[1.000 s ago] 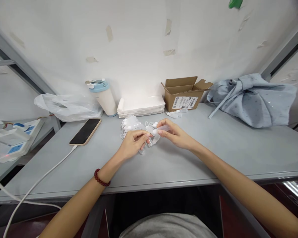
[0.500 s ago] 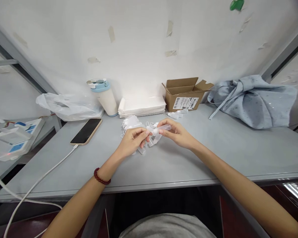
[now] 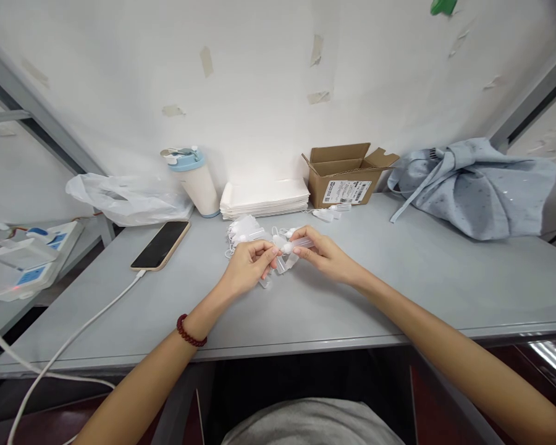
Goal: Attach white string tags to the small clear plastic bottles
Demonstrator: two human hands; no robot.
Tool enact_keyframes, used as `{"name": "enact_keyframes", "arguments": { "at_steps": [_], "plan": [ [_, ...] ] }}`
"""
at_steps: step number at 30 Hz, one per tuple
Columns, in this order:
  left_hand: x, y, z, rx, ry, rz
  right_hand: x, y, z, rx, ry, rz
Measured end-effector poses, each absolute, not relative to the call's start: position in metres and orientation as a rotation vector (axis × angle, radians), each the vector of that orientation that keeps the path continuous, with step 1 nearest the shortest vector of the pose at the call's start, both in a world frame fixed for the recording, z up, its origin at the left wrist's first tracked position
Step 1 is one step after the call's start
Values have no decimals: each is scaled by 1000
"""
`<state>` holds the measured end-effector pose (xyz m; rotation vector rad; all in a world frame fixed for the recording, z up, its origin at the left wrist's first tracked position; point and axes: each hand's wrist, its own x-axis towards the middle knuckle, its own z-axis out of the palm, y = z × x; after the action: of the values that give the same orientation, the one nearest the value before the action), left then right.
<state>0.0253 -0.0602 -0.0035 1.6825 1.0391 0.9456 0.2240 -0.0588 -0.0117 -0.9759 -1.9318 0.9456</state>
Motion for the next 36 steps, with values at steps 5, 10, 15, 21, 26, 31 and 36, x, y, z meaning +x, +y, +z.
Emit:
{"name": "enact_keyframes", "arguments": {
  "at_steps": [5,10,15,21,26,31,36],
  "plan": [
    [27,-60,-6,1680,1029,940,224,-59,-13,-988,-1943,920],
    [27,-61,-7,1694,1043,919,224,-59,-15,-995,-1949,909],
    [26,-59,-4,1680,1010,901,224,-58,-10,-997,-1948,900],
    [24,-53,0,1548,1074,1085,227,-52,-11,-1065,-1854,948],
    [21,-49,-3,1403,1143,1211,222,-48,-23,-1131,-1923,775],
    [21,-48,-3,1389,1133,1225,213,-49,-30,-1068,-2117,608],
    [21,-49,-2,1384,1132,1223,212,-49,-33,-1005,-2091,652]
  ]
}}
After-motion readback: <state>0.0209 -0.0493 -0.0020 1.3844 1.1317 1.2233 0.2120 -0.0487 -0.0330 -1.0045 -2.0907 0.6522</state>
